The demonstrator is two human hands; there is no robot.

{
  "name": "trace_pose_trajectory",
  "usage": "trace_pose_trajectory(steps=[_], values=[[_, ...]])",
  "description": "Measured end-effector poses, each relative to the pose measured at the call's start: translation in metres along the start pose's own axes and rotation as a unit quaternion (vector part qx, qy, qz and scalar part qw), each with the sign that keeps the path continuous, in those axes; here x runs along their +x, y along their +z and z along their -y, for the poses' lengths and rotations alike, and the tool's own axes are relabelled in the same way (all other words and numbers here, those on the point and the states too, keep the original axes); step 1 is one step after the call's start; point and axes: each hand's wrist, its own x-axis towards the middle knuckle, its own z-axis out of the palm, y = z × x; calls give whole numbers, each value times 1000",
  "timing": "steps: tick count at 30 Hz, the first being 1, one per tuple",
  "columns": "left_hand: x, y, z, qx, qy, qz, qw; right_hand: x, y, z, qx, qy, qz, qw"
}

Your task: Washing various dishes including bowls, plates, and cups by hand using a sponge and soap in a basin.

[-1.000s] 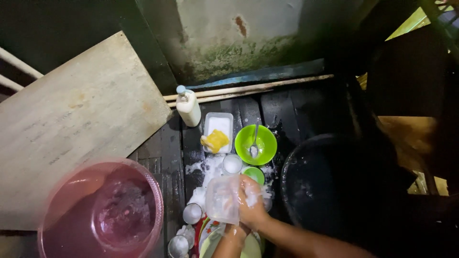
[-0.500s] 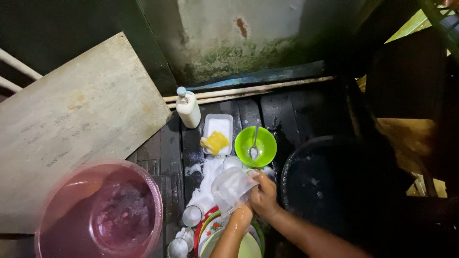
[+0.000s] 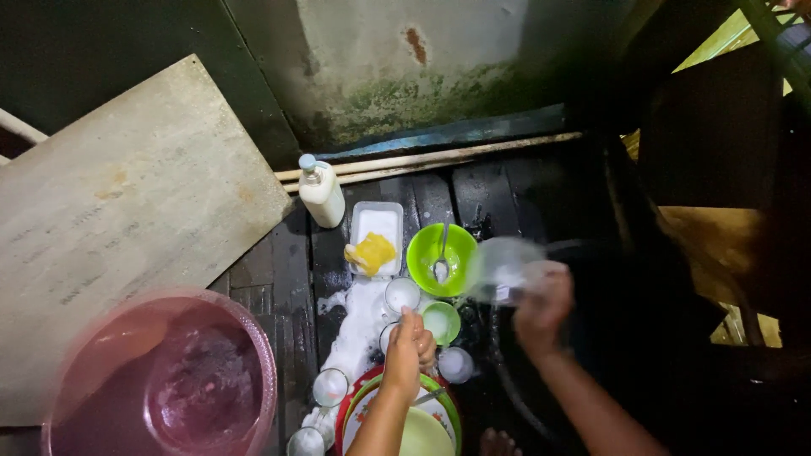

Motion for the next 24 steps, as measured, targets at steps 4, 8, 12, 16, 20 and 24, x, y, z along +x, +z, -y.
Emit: trace_pose_trajectory(steps=[4, 8, 12, 16, 20, 24], values=[[22, -11, 6, 19, 71, -1, 997, -14, -45, -43, -108, 164, -79, 977], [63, -23, 7, 141, 153, -71, 976, -33, -79, -57, -252, 205, 50, 944], [62, -1, -24, 293, 169, -132, 932, 8, -62, 24, -297, 406, 240, 830], [80, 5, -34, 425, 205, -140, 871, -47, -56, -69, -202, 397, 248, 860], [93, 20, -55, 536, 222, -114, 806, -30, -53, -69, -54, 652, 124, 746], [129, 12, -50, 680, 121, -107, 715, -20, -73, -65, 148, 662, 132, 723]])
